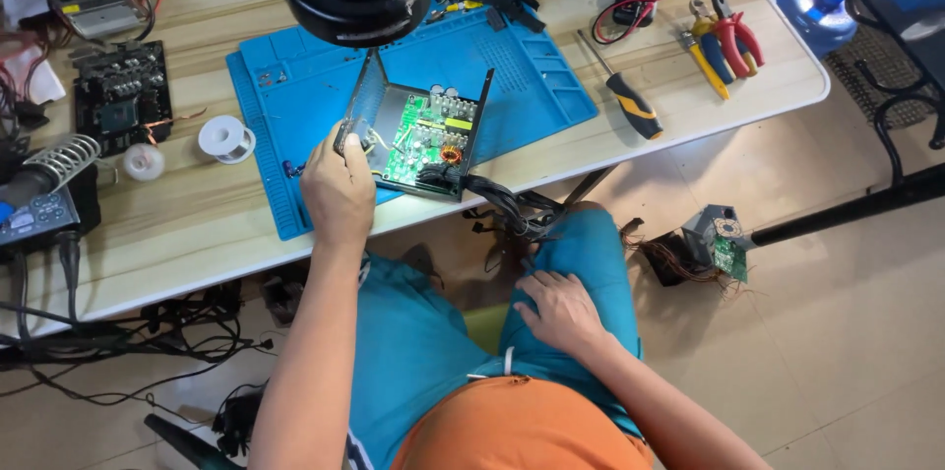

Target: Cleaning a computer power supply unit by brushing off dust and using an electric blower after opening the casing.

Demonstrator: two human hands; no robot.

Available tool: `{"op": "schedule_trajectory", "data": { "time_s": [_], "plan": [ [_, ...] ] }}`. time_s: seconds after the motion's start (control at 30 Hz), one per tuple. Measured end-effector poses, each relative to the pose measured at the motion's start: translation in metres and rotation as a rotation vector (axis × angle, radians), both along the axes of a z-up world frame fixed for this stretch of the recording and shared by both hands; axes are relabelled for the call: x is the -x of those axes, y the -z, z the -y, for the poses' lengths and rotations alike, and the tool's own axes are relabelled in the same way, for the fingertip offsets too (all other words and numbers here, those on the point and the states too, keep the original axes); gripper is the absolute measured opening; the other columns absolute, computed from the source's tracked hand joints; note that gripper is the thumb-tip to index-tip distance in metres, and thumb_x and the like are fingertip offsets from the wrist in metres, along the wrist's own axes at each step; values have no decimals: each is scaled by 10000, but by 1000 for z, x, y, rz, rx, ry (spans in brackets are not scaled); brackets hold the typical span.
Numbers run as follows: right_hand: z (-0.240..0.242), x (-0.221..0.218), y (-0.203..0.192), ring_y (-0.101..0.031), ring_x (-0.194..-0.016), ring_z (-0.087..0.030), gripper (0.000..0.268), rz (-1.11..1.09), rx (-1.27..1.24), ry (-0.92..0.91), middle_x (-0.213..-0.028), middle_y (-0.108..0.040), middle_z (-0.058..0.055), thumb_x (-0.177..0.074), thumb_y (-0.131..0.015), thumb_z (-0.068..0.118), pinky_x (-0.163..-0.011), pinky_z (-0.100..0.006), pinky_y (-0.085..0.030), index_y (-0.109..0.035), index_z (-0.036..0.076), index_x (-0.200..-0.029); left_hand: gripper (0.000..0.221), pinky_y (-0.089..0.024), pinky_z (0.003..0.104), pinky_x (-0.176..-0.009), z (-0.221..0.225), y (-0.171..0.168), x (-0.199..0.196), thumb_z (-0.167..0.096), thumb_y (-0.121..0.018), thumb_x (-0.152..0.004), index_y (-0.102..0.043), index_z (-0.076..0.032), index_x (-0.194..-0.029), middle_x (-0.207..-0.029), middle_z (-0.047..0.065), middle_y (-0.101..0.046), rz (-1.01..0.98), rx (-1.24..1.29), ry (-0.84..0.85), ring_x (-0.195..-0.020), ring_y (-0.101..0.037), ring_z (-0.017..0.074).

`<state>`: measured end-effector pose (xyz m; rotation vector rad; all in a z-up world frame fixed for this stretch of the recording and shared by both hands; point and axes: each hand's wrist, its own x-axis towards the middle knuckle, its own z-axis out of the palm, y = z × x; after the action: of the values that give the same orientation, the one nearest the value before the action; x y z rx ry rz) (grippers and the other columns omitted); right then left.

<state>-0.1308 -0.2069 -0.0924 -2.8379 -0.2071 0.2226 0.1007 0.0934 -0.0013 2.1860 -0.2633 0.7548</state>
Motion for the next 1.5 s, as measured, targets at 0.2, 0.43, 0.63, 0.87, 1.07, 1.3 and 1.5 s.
{"op": "schedule_trajectory", "data": {
  "time_s": [0.2, 0.43, 0.63, 0.87, 1.07, 1.3, 1.5],
  "plan": [
    [-4, -37, 55, -786, -1027, -479, 301, -284, -373, -56, -1043, -819, -228, -948, -746, 267, -861, -570, -642, -785, 70, -1172, 339, -586, 616, -953, 3, -10, 10, -196, -636, -1129, -767, 39, -1335, -1171, 289, -770, -31, 136, 61, -1082, -716, 533],
    [-24, -66, 121, -767, -1166, -414, 497, -472, -185, -52, -1161, -803, -173, -1028, -640, 565, -962, -519, -608, -808, 155, -1251, 411, -607, 545, -930, -3, 1, 3, -203, -784, -951, -778, -18, -1318, -1105, 204, -779, -48, 1, -12, -1029, -752, 474],
    [-28, -92, 137, -589, -1377, -383, 745, -957, -106, -178, -1550, -593, -144, -1000, -490, 782, -1060, -499, -497, -629, 216, -1464, 448, -574, 467, -1026, -2, 2, 7, -278, -784, -938, -793, -96, -1347, -1254, 98, -816, -161, -171, -171, -1166, -751, 357],
    [-4, -65, 215, -303, -1635, -417, 915, -860, -818, -177, -1808, -322, -84, -962, -577, 742, -1369, -619, -255, -335, 319, -1737, 495, -431, 383, -1189, 0, 11, 15, -359, -817, -932, -822, -1, -1273, -1262, 147, -777, -305, -298, -360, -1294, -657, 293],
    [1, -57, 190, -314, -1635, -404, 988, -695, -951, 42, -1786, -373, -87, -873, -776, 657, -1378, -586, -246, -409, 274, -1706, 401, -607, 426, -958, -4, 11, 19, -151, -902, -873, -814, 8, -1230, -1049, 102, -807, -198, -233, -297, -1018, -778, 295],
    [-8, -24, 159, -589, -1312, -411, 870, -1075, -346, -113, -1431, -623, -183, -904, -592, 801, -1070, -573, -429, -590, 97, -1416, 450, -592, 447, -869, -21, 22, 18, -331, -969, -937, -819, -6, -1209, -1008, 108, -780, -185, -321, -272, -908, -740, 336],
    [-27, -1, 77, -575, -1410, -425, 742, -903, -279, 116, -1577, -579, -215, -1031, -574, 633, -1090, -511, -513, -542, 145, -1588, 308, -513, 389, -725, -9, 0, 6, -280, -944, -991, -755, -71, -1116, -831, 22, -661, -183, -82, -115, -766, -612, 207]
  ]
}}
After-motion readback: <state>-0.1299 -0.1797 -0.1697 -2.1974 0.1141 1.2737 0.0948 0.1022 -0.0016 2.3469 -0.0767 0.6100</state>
